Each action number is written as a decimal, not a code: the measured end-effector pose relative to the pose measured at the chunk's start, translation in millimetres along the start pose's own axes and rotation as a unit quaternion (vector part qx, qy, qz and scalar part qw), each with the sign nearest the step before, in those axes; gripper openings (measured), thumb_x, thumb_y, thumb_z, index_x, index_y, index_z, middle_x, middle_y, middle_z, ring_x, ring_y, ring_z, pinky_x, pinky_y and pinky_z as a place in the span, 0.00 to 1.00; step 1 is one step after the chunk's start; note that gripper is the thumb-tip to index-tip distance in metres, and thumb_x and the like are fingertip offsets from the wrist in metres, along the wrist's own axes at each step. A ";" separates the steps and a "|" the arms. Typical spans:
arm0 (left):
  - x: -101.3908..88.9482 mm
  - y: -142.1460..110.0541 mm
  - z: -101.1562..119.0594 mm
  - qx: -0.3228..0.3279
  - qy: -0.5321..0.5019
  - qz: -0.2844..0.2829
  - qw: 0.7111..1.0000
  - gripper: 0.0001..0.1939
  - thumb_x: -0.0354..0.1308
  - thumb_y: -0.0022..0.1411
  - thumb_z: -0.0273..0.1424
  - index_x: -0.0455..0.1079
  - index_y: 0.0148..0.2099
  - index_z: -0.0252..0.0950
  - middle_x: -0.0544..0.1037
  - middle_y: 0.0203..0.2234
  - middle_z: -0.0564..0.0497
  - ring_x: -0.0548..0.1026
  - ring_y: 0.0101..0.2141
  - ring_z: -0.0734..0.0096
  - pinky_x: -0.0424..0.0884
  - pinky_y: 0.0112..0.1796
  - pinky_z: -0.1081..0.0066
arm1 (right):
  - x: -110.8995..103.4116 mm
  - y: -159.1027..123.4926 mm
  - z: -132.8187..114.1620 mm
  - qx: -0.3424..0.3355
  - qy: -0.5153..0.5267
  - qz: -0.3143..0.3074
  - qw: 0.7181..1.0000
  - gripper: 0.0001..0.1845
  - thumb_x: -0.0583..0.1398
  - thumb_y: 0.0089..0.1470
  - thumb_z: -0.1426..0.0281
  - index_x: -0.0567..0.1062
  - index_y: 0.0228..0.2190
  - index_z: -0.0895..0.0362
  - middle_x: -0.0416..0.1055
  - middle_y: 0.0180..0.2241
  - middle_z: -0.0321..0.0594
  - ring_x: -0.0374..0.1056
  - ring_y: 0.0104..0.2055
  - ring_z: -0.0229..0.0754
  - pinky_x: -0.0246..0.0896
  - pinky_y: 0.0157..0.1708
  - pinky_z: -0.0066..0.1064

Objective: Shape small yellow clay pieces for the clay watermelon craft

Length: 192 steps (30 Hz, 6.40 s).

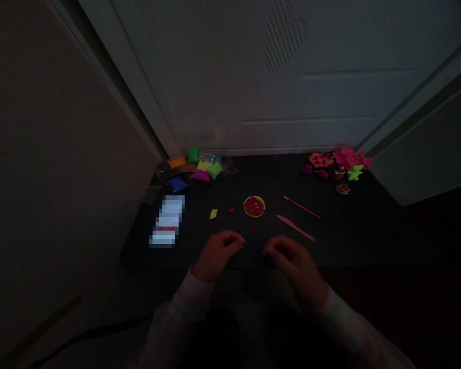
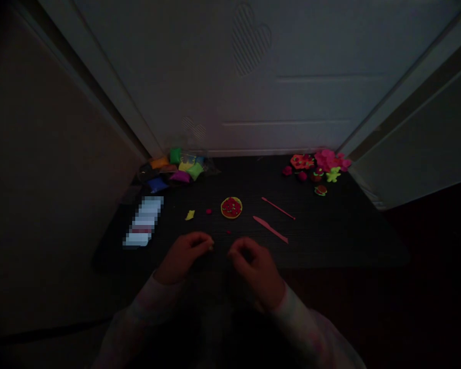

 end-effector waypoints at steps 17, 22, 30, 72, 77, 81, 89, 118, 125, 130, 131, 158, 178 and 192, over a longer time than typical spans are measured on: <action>-14.1 30.1 -5.4 0.175 0.322 0.159 0.917 0.08 0.52 0.57 0.28 0.72 0.37 0.36 0.76 0.32 0.46 0.69 0.37 0.62 0.64 0.41 0.61 | -28.9 29.5 57.1 0.038 -0.013 0.057 0.998 0.11 0.59 0.45 0.64 0.73 0.33 0.54 0.74 0.28 0.37 0.70 0.33 0.42 0.64 0.35 0.36; -12.5 25.2 -4.1 0.191 0.339 0.180 0.903 0.10 0.53 0.57 0.32 0.71 0.40 0.36 0.76 0.34 0.46 0.68 0.39 0.61 0.64 0.42 0.61 | -29.1 26.1 52.4 0.017 -0.097 0.047 0.994 0.07 0.60 0.44 0.64 0.72 0.21 0.55 0.72 0.22 0.35 0.68 0.25 0.40 0.63 0.25 0.32; -36.8 11.9 -7.6 0.166 0.334 0.262 0.890 0.13 0.50 0.58 0.31 0.70 0.42 0.32 0.75 0.36 0.43 0.68 0.39 0.61 0.64 0.42 0.61 | -25.5 25.1 48.2 -0.031 -0.158 0.051 0.986 0.10 0.53 0.51 0.67 0.74 0.31 0.55 0.76 0.32 0.40 0.71 0.36 0.43 0.65 0.37 0.35; -26.4 67.4 9.6 0.147 0.364 0.128 0.911 0.06 0.56 0.54 0.32 0.74 0.33 0.40 0.77 0.32 0.51 0.67 0.39 0.62 0.58 0.41 0.58 | -27.3 24.0 52.2 -0.026 -0.179 0.071 0.981 0.13 0.50 0.54 0.65 0.71 0.33 0.56 0.75 0.27 0.39 0.72 0.31 0.40 0.66 0.32 0.32; -27.3 69.9 9.7 0.147 0.368 0.145 0.906 0.08 0.53 0.56 0.30 0.73 0.36 0.39 0.76 0.33 0.49 0.67 0.40 0.62 0.56 0.42 0.58 | -24.1 24.3 49.8 -0.033 -0.191 0.058 0.979 0.11 0.55 0.49 0.62 0.71 0.24 0.56 0.74 0.25 0.38 0.71 0.27 0.41 0.66 0.28 0.31; -26.8 72.3 9.8 0.152 0.370 0.154 0.904 0.08 0.52 0.56 0.29 0.72 0.35 0.39 0.77 0.33 0.49 0.68 0.40 0.62 0.57 0.42 0.58 | -18.8 25.1 50.2 -0.059 -0.198 0.038 0.978 0.10 0.54 0.52 0.64 0.72 0.31 0.55 0.76 0.31 0.40 0.72 0.34 0.42 0.67 0.35 0.34; -17.0 48.2 22.3 0.177 0.350 0.173 0.904 0.10 0.53 0.56 0.31 0.70 0.41 0.38 0.75 0.37 0.48 0.67 0.42 0.62 0.57 0.42 0.60 | -8.4 25.7 48.0 -0.101 -0.260 0.012 0.960 0.11 0.54 0.53 0.64 0.72 0.26 0.56 0.73 0.26 0.40 0.70 0.29 0.41 0.66 0.30 0.33; -0.3 15.2 5.2 0.132 0.306 0.256 0.907 0.10 0.51 0.57 0.29 0.72 0.39 0.37 0.74 0.36 0.47 0.65 0.41 0.59 0.59 0.42 0.58 | -0.4 -10.4 30.0 -0.198 -0.510 -0.030 0.836 0.18 0.53 0.53 0.63 0.70 0.46 0.50 0.63 0.52 0.47 0.59 0.47 0.51 0.53 0.43 0.45; -3.0 18.7 -3.5 0.122 0.313 0.237 0.912 0.10 0.52 0.56 0.27 0.72 0.39 0.40 0.75 0.35 0.47 0.66 0.40 0.59 0.60 0.40 0.57 | 6.9 -13.1 26.9 -0.204 -0.499 -0.042 0.841 0.16 0.54 0.52 0.64 0.71 0.44 0.49 0.63 0.52 0.47 0.59 0.48 0.52 0.52 0.43 0.45; -3.9 20.1 -6.0 0.123 0.311 0.236 0.912 0.10 0.52 0.56 0.27 0.73 0.39 0.40 0.75 0.35 0.48 0.66 0.40 0.60 0.61 0.40 0.59 | -1.0 -11.8 29.1 -0.176 -0.512 -0.002 0.841 0.18 0.53 0.53 0.64 0.70 0.45 0.53 0.62 0.52 0.50 0.58 0.50 0.53 0.52 0.44 0.46; -3.5 20.1 -5.6 0.125 0.311 0.235 0.912 0.10 0.52 0.56 0.27 0.73 0.39 0.40 0.75 0.35 0.48 0.66 0.40 0.61 0.61 0.40 0.59 | -0.9 -12.4 29.2 -0.176 -0.512 -0.002 0.841 0.18 0.53 0.53 0.63 0.71 0.45 0.53 0.62 0.52 0.50 0.58 0.50 0.53 0.52 0.44 0.46; -2.5 19.9 -5.3 0.117 0.317 0.234 0.912 0.09 0.52 0.56 0.27 0.73 0.38 0.39 0.75 0.36 0.49 0.66 0.40 0.61 0.61 0.40 0.60 | 1.9 -17.4 28.5 -0.160 -0.520 -0.018 0.839 0.21 0.53 0.53 0.59 0.70 0.46 0.52 0.61 0.53 0.51 0.58 0.51 0.53 0.51 0.45 0.45; -2.5 18.5 -4.7 0.117 0.321 0.236 0.910 0.10 0.52 0.57 0.27 0.72 0.39 0.38 0.75 0.36 0.49 0.65 0.40 0.61 0.61 0.40 0.60 | 10.4 -21.8 28.7 -0.183 -0.513 -0.059 0.837 0.21 0.53 0.53 0.58 0.68 0.48 0.49 0.60 0.54 0.51 0.57 0.52 0.52 0.50 0.45 0.45; -2.9 20.1 -5.4 0.115 0.321 0.236 0.910 0.10 0.51 0.57 0.28 0.72 0.39 0.39 0.75 0.35 0.48 0.66 0.40 0.61 0.61 0.40 0.60 | 10.3 -21.9 30.1 -0.174 -0.515 -0.065 0.837 0.23 0.51 0.53 0.56 0.67 0.49 0.49 0.58 0.55 0.51 0.56 0.53 0.52 0.49 0.47 0.45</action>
Point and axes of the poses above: each hand's wrist, its own y-axis towards the middle knuckle, its own x-axis out of the palm, z = x × y, the point moved 8 cm from there along y, towards the middle knuckle
